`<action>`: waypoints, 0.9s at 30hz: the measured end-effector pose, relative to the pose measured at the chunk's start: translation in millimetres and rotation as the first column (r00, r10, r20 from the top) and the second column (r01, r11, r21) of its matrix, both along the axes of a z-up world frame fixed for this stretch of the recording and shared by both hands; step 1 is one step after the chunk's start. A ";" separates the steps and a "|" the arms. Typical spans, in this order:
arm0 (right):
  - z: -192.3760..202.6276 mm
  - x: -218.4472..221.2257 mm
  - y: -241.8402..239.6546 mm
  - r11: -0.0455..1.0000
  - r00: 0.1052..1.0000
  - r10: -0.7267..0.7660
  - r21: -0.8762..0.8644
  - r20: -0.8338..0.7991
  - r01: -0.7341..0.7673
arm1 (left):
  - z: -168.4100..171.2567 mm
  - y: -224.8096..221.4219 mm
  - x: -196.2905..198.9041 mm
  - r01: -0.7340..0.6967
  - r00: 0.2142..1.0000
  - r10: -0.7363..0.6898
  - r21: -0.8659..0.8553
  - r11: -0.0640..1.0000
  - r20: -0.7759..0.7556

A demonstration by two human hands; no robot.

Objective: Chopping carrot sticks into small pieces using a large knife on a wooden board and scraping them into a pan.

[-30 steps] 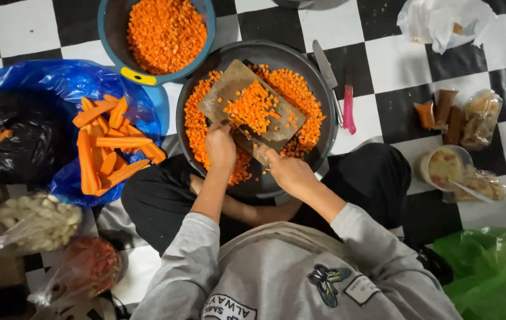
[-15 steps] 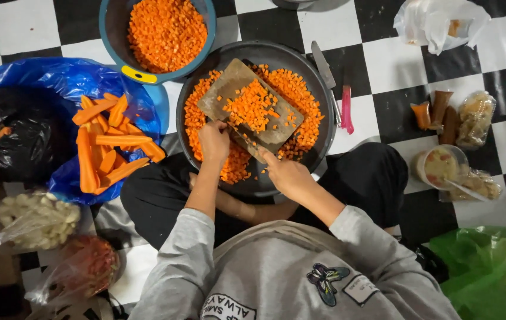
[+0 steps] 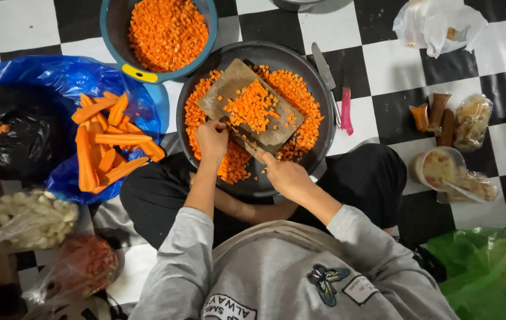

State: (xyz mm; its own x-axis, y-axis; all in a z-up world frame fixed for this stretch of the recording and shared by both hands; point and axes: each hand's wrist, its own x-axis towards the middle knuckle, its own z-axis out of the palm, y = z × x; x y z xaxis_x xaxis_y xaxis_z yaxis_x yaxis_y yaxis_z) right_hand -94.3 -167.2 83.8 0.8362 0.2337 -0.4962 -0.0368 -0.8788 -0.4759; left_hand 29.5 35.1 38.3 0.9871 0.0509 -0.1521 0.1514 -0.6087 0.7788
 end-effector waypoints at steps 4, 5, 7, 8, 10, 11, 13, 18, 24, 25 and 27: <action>19.0 4.6 10.2 0.998 1.000 0.023 -0.051 -0.008 -0.023 | -6.2 3.8 2.5 0.002 1.000 -0.002 -0.024 1.000 0.010; 21.1 3.9 6.9 0.999 0.999 -0.027 0.023 -0.018 0.028 | -11.1 6.0 2.2 0.035 0.999 -0.035 -0.018 0.999 0.010; 31.0 1.2 3.7 0.992 0.997 -0.075 0.098 -0.025 0.077 | 1.7 6.6 -5.1 0.067 0.998 -0.067 -0.011 0.998 0.017; 38.1 -0.3 3.7 0.991 0.993 -0.108 0.074 -0.037 0.111 | 18.6 5.0 -11.9 0.080 0.997 -0.081 0.011 0.997 0.020; 52.1 -6.7 4.0 0.988 0.988 -0.142 0.046 -0.058 0.145 | 30.6 0.5 -26.7 0.093 0.996 -0.094 0.031 0.995 0.014; 59.3 -8.4 5.6 0.987 0.980 -0.162 -0.025 -0.114 0.160 | 26.6 -0.7 -31.7 0.126 0.992 -0.126 0.040 0.991 0.009; 63.7 -15.1 9.4 0.981 0.969 -0.182 -0.099 -0.167 0.168 | 21.7 -2.3 -38.3 0.155 0.988 -0.156 0.047 0.987 0.006; 73.1 -34.1 19.0 0.977 0.967 -0.205 -0.099 -0.152 0.191 | 21.7 -9.0 -42.6 0.139 0.989 -0.137 0.039 0.990 -0.057; 51.6 -38.0 25.4 0.984 0.983 -0.161 -0.086 -0.091 0.153 | 37.4 -11.8 -47.0 0.121 0.992 -0.120 0.032 0.992 -0.040; 56.9 -40.0 27.1 0.985 0.982 -0.160 -0.083 -0.096 0.153 | 37.3 -10.2 -48.5 0.122 0.992 -0.120 0.035 0.992 -0.045; 68.3 -38.5 27.5 0.986 0.989 -0.145 -0.090 -0.018 0.142 | 37.6 -10.3 -45.7 0.123 0.992 -0.123 -0.019 0.992 -0.014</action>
State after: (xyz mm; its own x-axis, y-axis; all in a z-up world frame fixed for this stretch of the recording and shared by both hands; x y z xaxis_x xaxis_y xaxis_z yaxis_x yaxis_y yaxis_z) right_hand -132.8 -139.7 152.0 0.8451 0.0665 -0.5305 -0.1763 -0.9021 -0.3939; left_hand -16.3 24.8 76.0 0.9831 -0.0740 -0.1672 0.0882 -0.6091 0.7882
